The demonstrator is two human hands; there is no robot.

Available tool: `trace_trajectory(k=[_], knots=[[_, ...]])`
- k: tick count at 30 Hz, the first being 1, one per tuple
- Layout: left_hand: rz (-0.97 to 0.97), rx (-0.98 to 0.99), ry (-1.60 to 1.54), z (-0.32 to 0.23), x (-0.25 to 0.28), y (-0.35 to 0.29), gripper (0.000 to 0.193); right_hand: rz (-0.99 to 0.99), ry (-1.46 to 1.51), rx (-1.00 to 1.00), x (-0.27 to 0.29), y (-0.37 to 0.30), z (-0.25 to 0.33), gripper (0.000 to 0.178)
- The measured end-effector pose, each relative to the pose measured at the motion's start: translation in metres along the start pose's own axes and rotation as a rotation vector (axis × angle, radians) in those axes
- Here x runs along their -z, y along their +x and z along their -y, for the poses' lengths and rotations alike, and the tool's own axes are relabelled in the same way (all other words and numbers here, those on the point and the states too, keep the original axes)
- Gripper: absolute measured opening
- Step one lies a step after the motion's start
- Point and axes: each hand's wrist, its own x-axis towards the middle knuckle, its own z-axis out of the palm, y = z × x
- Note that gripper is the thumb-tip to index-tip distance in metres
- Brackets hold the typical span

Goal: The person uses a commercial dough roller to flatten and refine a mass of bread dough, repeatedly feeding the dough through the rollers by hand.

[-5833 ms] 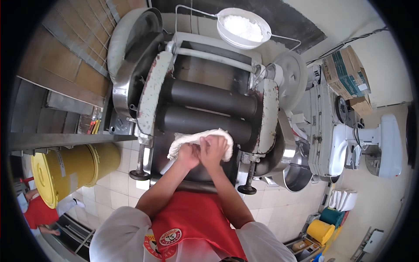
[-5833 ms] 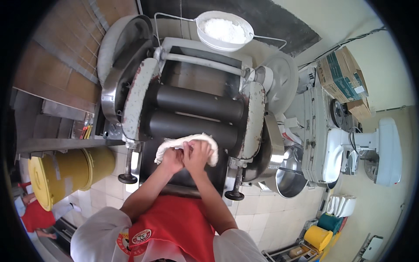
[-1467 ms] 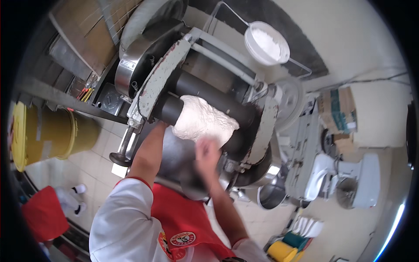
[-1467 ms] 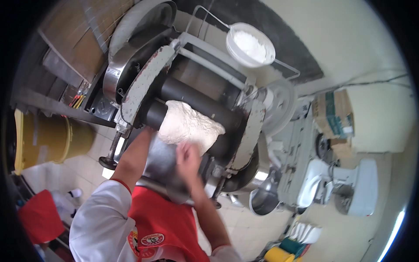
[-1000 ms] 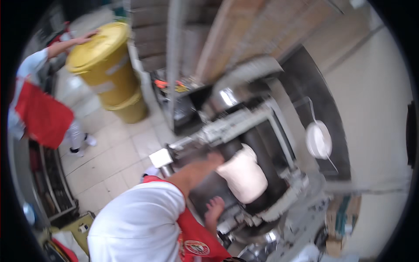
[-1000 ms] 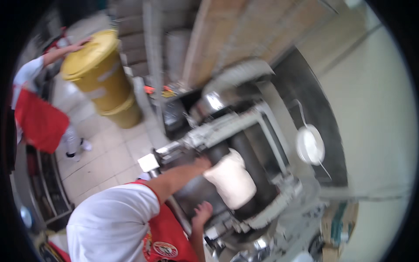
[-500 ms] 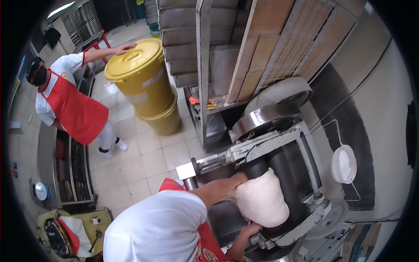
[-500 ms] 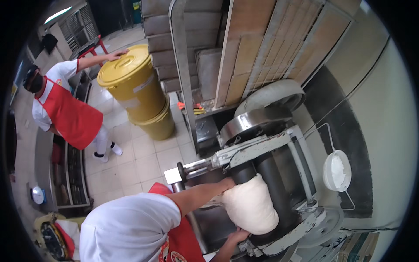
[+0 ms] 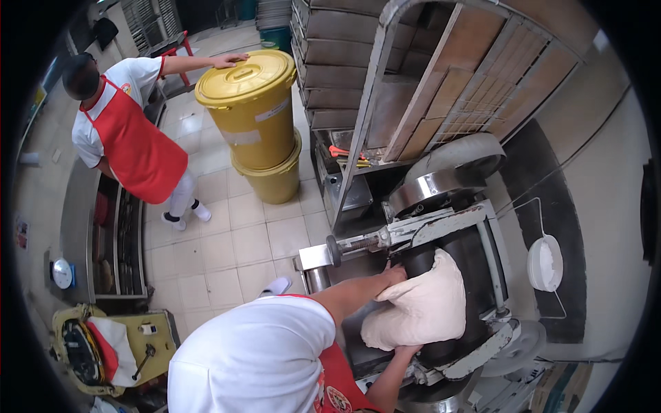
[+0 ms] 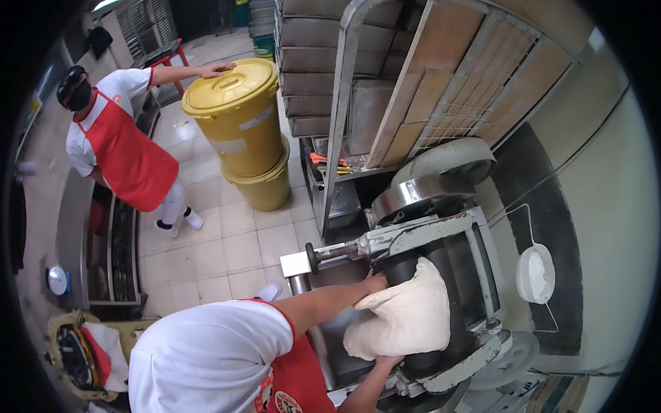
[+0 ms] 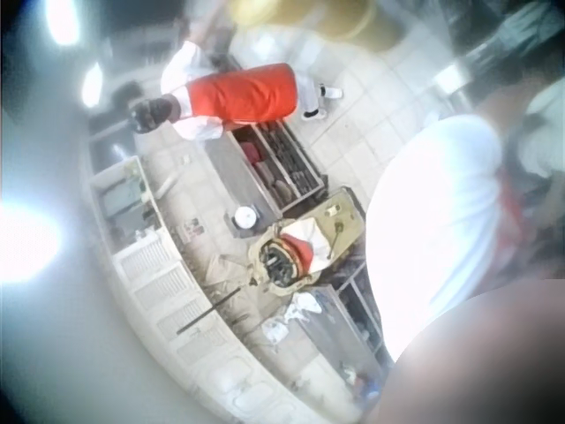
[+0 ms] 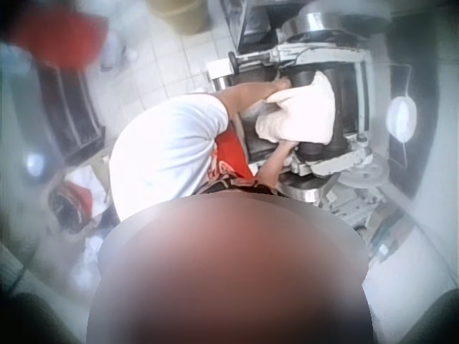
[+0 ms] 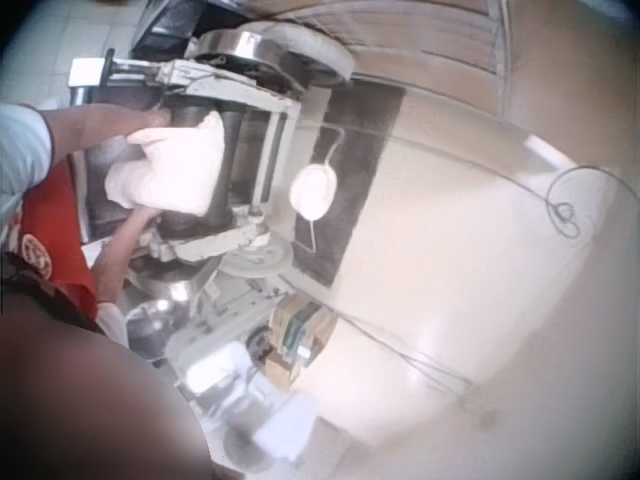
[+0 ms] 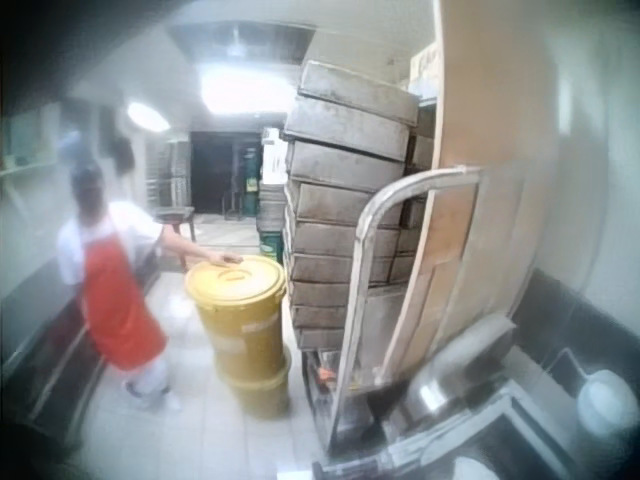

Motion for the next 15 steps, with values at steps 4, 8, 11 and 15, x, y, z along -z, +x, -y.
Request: trace_trajectory(k=[4,8,11,15], knots=[[0.300,-0.098,-0.644,-0.027,0.031,-0.047,0.070,0.112,0.184,0.137,-0.005,-0.058,0.041,0.078],[0.705,-0.096,-1.503,-0.065,0.051,-0.096,0.074,0.216,0.132,0.316,-0.003,-0.121,0.049,0.077],[0.272,-0.122,-0.876,-0.076,0.059,-0.096,0.077,0.125,-0.052,0.234,-0.025,-0.125,0.036,0.076],[0.050,-0.037,-0.374,-0.059,0.078,-0.075,0.062,0.065,-0.035,0.255,-0.075,-0.135,0.032,0.072]])
